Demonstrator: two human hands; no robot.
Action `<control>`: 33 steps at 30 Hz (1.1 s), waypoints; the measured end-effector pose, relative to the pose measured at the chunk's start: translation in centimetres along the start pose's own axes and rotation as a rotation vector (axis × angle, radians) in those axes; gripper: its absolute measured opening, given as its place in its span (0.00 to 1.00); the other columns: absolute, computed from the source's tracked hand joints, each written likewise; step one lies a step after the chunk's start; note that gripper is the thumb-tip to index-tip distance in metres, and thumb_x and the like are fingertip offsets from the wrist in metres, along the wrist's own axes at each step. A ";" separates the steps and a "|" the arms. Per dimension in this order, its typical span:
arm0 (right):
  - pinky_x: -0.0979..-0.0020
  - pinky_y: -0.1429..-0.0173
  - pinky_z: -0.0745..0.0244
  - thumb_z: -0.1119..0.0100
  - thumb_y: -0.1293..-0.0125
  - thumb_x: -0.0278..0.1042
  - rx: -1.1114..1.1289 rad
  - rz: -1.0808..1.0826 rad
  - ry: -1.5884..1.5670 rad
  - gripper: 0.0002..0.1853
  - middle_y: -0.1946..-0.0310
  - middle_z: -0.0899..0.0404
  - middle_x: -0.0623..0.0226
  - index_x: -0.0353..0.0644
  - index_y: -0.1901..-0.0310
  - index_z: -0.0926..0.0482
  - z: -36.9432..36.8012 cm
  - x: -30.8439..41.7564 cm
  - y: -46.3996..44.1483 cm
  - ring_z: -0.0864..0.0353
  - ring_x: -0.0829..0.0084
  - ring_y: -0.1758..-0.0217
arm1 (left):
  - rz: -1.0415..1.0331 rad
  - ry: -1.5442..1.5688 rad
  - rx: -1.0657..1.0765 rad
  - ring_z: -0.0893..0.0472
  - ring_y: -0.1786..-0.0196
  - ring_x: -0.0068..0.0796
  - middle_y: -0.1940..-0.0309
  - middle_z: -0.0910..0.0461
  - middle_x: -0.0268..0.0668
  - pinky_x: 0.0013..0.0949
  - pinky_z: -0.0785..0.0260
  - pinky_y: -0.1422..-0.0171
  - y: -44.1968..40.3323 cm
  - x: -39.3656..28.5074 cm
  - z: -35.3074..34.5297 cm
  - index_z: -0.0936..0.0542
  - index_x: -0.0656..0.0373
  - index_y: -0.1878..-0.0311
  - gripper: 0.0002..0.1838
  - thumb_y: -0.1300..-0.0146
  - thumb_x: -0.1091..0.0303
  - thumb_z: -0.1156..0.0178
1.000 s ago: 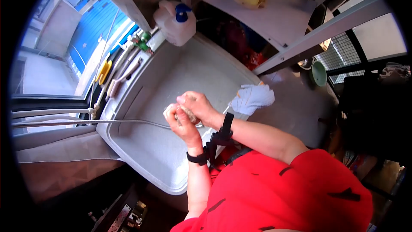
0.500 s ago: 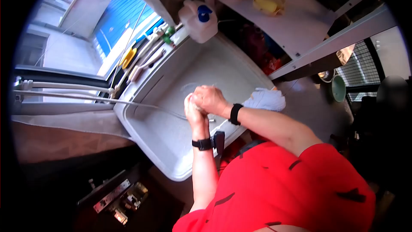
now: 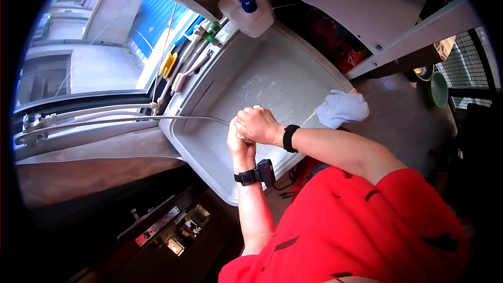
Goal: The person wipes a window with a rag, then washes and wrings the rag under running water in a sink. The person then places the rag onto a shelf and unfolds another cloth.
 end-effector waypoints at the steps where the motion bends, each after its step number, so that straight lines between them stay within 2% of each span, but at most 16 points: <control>1: 0.54 0.61 0.23 0.50 0.35 0.44 0.001 0.013 0.004 0.16 0.71 0.21 0.53 0.39 0.71 0.24 -0.4 0.0 0.4 0.19 0.51 0.68 | 0.012 0.002 -0.002 0.22 0.63 0.24 0.64 0.22 0.32 0.27 0.27 0.61 0.3 0.0 0.5 0.24 0.60 0.54 0.11 0.31 0.64 0.49; 6: 0.52 0.63 0.23 0.49 0.36 0.49 0.085 0.017 -0.019 0.19 0.72 0.22 0.51 0.38 0.68 0.24 -1.7 -0.8 2.7 0.19 0.49 0.68 | 0.134 0.032 -0.022 0.22 0.61 0.24 0.62 0.22 0.32 0.30 0.25 0.55 0.9 2.4 4.6 0.24 0.59 0.54 0.11 0.29 0.62 0.50; 10: 0.52 0.59 0.23 0.46 0.41 0.57 0.496 -0.146 0.006 0.27 0.62 0.19 0.44 0.34 0.59 0.22 -1.1 -3.0 3.8 0.18 0.46 0.61 | 0.272 -0.014 -0.084 0.20 0.51 0.34 0.53 0.22 0.39 0.41 0.23 0.47 1.8 4.4 6.0 0.26 0.55 0.48 0.15 0.28 0.58 0.53; 11: 0.54 0.56 0.24 0.45 0.41 0.57 0.492 -0.185 -0.101 0.28 0.61 0.19 0.43 0.34 0.57 0.22 -1.1 -4.2 4.0 0.18 0.47 0.59 | 0.290 0.013 -0.012 0.23 0.45 0.40 0.46 0.25 0.42 0.49 0.26 0.43 1.6 4.8 6.1 0.29 0.53 0.41 0.18 0.28 0.57 0.52; 14: 0.60 0.52 0.27 0.42 0.40 0.49 0.307 -0.182 -0.165 0.22 0.61 0.21 0.50 0.36 0.58 0.24 -0.6 -7.1 5.0 0.21 0.52 0.58 | 0.336 -0.049 0.012 0.25 0.42 0.43 0.41 0.28 0.44 0.55 0.29 0.40 2.0 4.4 4.4 0.34 0.52 0.36 0.21 0.28 0.55 0.52; 15: 0.63 0.51 0.27 0.41 0.40 0.47 0.248 -0.173 -0.192 0.20 0.60 0.21 0.52 0.36 0.56 0.24 -0.4 -7.8 5.1 0.21 0.58 0.56 | 0.318 -0.105 0.076 0.27 0.39 0.46 0.38 0.31 0.46 0.59 0.32 0.38 1.6 4.5 4.5 0.37 0.51 0.34 0.24 0.30 0.55 0.49; 16: 0.66 0.49 0.28 0.41 0.39 0.45 0.339 -0.396 -0.338 0.19 0.59 0.20 0.56 0.37 0.55 0.23 1.2 -6.9 4.7 0.21 0.66 0.53 | 0.320 -0.134 0.114 0.26 0.40 0.44 0.39 0.30 0.46 0.56 0.32 0.38 1.6 4.0 3.5 0.36 0.53 0.35 0.24 0.31 0.58 0.47; 19: 0.69 0.48 0.28 0.41 0.36 0.44 0.283 -0.419 -0.560 0.18 0.56 0.20 0.59 0.39 0.52 0.24 2.5 -7.8 4.4 0.22 0.69 0.52 | 0.243 -0.055 0.136 0.27 0.40 0.43 0.40 0.31 0.44 0.51 0.32 0.36 1.2 3.2 2.3 0.34 0.55 0.38 0.21 0.33 0.66 0.46; 21: 0.67 0.42 0.29 0.44 0.31 0.46 -0.053 -0.626 -1.144 0.19 0.49 0.22 0.64 0.42 0.46 0.26 3.9 -7.2 4.0 0.23 0.70 0.47 | 0.067 0.077 0.239 0.28 0.39 0.40 0.40 0.32 0.43 0.45 0.33 0.34 1.5 1.8 0.5 0.33 0.57 0.42 0.20 0.38 0.77 0.45; 22: 0.67 0.42 0.29 0.44 0.31 0.46 -0.053 -0.617 -1.135 0.19 0.49 0.22 0.64 0.42 0.46 0.26 4.1 -7.0 3.5 0.23 0.70 0.47 | 0.062 0.083 0.248 0.28 0.39 0.40 0.40 0.32 0.43 0.45 0.33 0.34 1.6 1.6 0.4 0.33 0.57 0.42 0.20 0.38 0.77 0.45; 24: 0.63 0.34 0.34 0.48 0.30 0.52 -0.168 -0.524 -1.665 0.24 0.42 0.26 0.63 0.43 0.41 0.30 4.8 -6.7 2.4 0.28 0.67 0.39 | -0.011 0.052 0.336 0.30 0.37 0.38 0.38 0.34 0.41 0.41 0.33 0.34 1.9 1.3 -0.1 0.33 0.56 0.45 0.23 0.44 0.85 0.47; 28: 0.58 0.28 0.41 0.56 0.30 0.61 -0.063 -0.460 -1.810 0.35 0.37 0.31 0.61 0.42 0.33 0.39 6.6 -3.5 2.0 0.33 0.62 0.33 | 0.015 -0.052 0.409 0.30 0.38 0.34 0.41 0.34 0.36 0.36 0.32 0.37 4.1 -0.2 -2.9 0.36 0.53 0.41 0.31 0.48 0.83 0.38; 29: 0.59 0.28 0.39 0.48 0.30 0.49 0.001 -0.467 -1.829 0.31 0.37 0.32 0.60 0.42 0.31 0.42 6.6 -3.7 2.3 0.33 0.63 0.33 | 0.000 -0.099 0.414 0.29 0.39 0.34 0.42 0.34 0.37 0.35 0.30 0.39 3.9 -0.3 -2.8 0.37 0.52 0.40 0.33 0.49 0.81 0.36; 30: 0.59 0.28 0.39 0.48 0.30 0.49 -0.007 -0.457 -1.817 0.31 0.37 0.32 0.60 0.42 0.31 0.42 6.9 -3.7 2.6 0.33 0.63 0.33 | -0.014 -0.145 0.418 0.28 0.41 0.33 0.43 0.35 0.37 0.34 0.29 0.41 3.6 -0.5 -2.8 0.37 0.52 0.39 0.34 0.49 0.79 0.34; 31: 0.60 0.29 0.38 0.45 0.32 0.40 0.048 -0.420 -1.604 0.31 0.37 0.32 0.60 0.42 0.31 0.42 7.4 -3.3 3.0 0.32 0.64 0.34 | -0.081 -0.207 0.428 0.27 0.43 0.32 0.45 0.34 0.36 0.33 0.28 0.43 3.8 -0.9 -3.5 0.39 0.51 0.37 0.37 0.49 0.78 0.32; 33: 0.63 0.31 0.34 0.45 0.44 0.15 0.102 -0.413 -1.376 0.39 0.36 0.33 0.59 0.41 0.29 0.44 8.2 -2.6 3.6 0.31 0.64 0.34 | -0.121 -0.366 0.417 0.26 0.46 0.31 0.47 0.33 0.36 0.33 0.28 0.43 5.0 -1.7 -4.7 0.40 0.52 0.33 0.40 0.49 0.76 0.32</control>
Point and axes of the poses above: each hand's wrist, its own y-axis away from the middle knuckle, its own z-axis out of the back of the hand, x = y × z, the point moved 2 cm from there along -y, towards the middle knuckle
